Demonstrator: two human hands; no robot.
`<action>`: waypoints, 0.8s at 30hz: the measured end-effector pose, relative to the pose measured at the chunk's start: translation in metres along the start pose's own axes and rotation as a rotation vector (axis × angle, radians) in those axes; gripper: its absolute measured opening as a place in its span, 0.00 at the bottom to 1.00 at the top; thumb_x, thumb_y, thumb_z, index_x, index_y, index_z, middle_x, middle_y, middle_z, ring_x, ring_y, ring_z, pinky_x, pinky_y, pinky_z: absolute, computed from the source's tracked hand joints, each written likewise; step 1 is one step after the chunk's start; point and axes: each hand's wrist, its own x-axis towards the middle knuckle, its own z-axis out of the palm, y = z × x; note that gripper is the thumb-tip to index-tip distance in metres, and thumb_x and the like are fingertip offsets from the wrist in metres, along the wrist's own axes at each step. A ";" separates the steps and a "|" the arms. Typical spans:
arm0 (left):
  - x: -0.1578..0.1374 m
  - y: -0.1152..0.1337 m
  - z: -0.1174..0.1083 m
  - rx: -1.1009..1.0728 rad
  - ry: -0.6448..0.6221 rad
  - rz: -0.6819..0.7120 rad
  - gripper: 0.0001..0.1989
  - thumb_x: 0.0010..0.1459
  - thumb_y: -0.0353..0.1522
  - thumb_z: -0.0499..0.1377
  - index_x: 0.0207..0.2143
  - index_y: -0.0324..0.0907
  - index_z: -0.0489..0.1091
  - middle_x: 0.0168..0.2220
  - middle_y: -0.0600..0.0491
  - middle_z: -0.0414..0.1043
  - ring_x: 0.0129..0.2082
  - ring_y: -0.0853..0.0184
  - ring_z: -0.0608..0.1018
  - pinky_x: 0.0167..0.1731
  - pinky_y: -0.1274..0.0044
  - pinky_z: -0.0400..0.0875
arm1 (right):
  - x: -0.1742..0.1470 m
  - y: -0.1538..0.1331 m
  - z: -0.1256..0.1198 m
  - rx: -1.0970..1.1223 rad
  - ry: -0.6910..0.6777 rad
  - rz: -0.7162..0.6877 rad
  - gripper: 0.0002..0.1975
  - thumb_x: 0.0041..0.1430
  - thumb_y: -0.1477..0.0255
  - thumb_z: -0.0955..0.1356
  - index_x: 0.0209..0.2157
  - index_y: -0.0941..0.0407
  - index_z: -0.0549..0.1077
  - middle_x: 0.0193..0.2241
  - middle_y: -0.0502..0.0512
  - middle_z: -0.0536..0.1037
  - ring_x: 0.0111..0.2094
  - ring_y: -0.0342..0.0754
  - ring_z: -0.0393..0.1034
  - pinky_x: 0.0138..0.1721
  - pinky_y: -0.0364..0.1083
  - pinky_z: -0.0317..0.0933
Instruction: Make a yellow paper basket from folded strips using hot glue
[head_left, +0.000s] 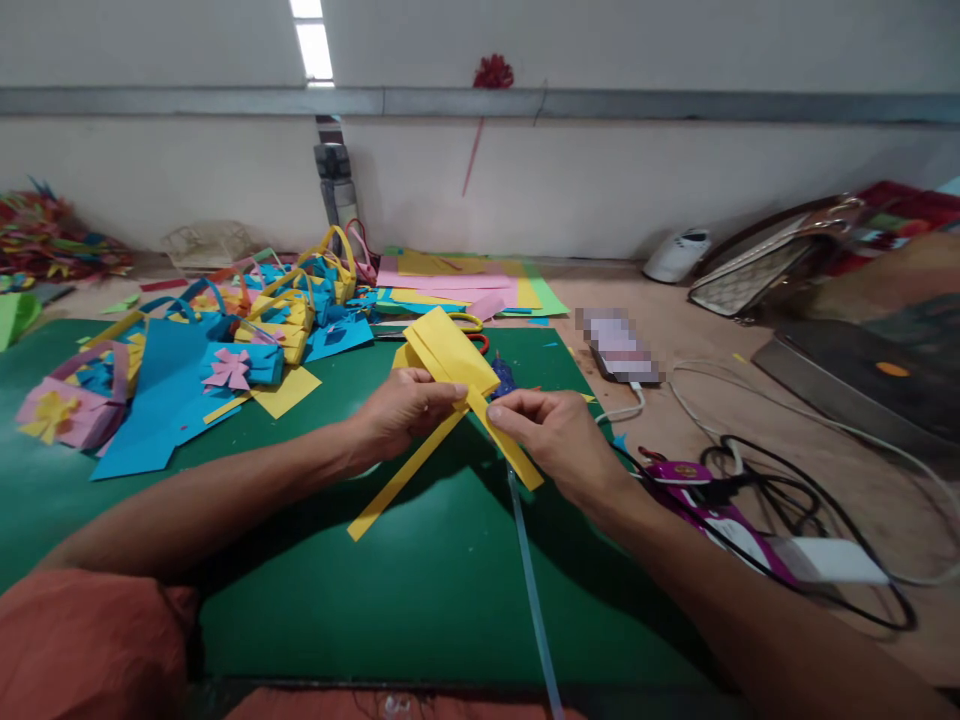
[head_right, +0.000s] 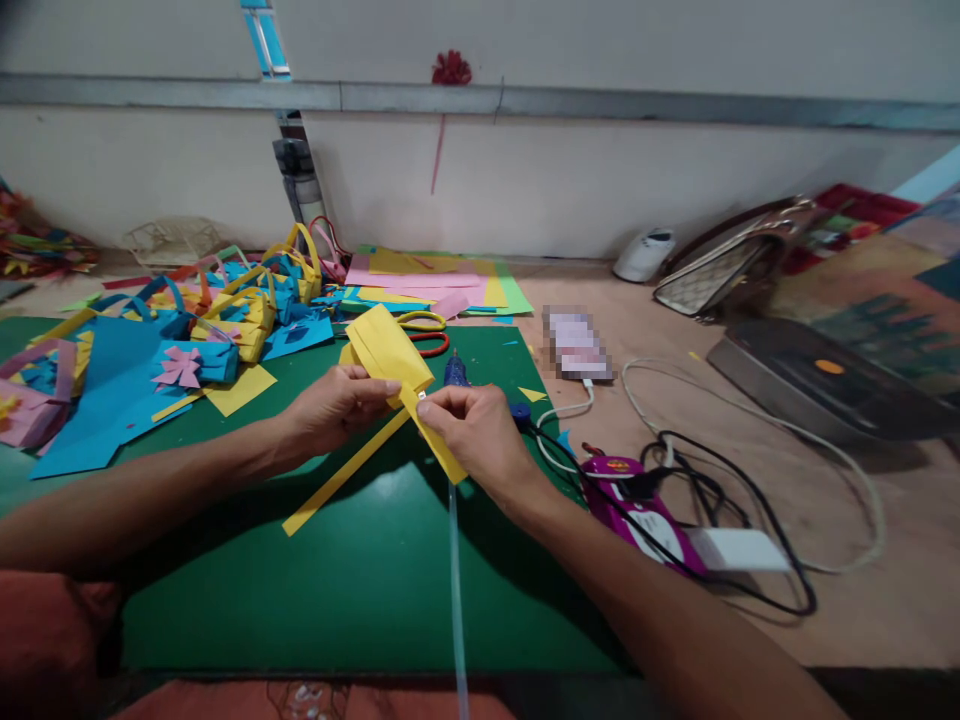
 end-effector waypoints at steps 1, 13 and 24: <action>0.001 0.001 -0.002 0.018 0.014 0.025 0.15 0.43 0.31 0.62 0.15 0.39 0.57 0.11 0.63 0.51 0.10 0.82 0.50 0.13 0.81 0.36 | 0.000 -0.003 -0.002 -0.008 0.023 -0.019 0.09 0.46 0.70 0.68 0.17 0.57 0.72 0.17 0.48 0.71 0.19 0.39 0.60 0.22 0.41 0.53; 0.013 0.043 -0.034 0.138 0.303 0.505 0.16 0.41 0.31 0.61 0.12 0.39 0.56 0.10 0.62 0.50 0.11 0.80 0.52 0.13 0.81 0.42 | 0.012 -0.019 -0.022 0.000 0.263 -0.267 0.06 0.51 0.69 0.67 0.25 0.55 0.72 0.21 0.49 0.73 0.25 0.42 0.67 0.33 0.44 0.62; 0.016 0.060 -0.044 0.030 0.411 0.665 0.16 0.40 0.31 0.61 0.12 0.40 0.55 0.09 0.62 0.50 0.11 0.80 0.53 0.12 0.82 0.42 | 0.101 -0.018 0.006 -0.983 -0.049 -0.228 0.08 0.55 0.74 0.64 0.28 0.60 0.75 0.30 0.60 0.76 0.37 0.52 0.70 0.35 0.46 0.59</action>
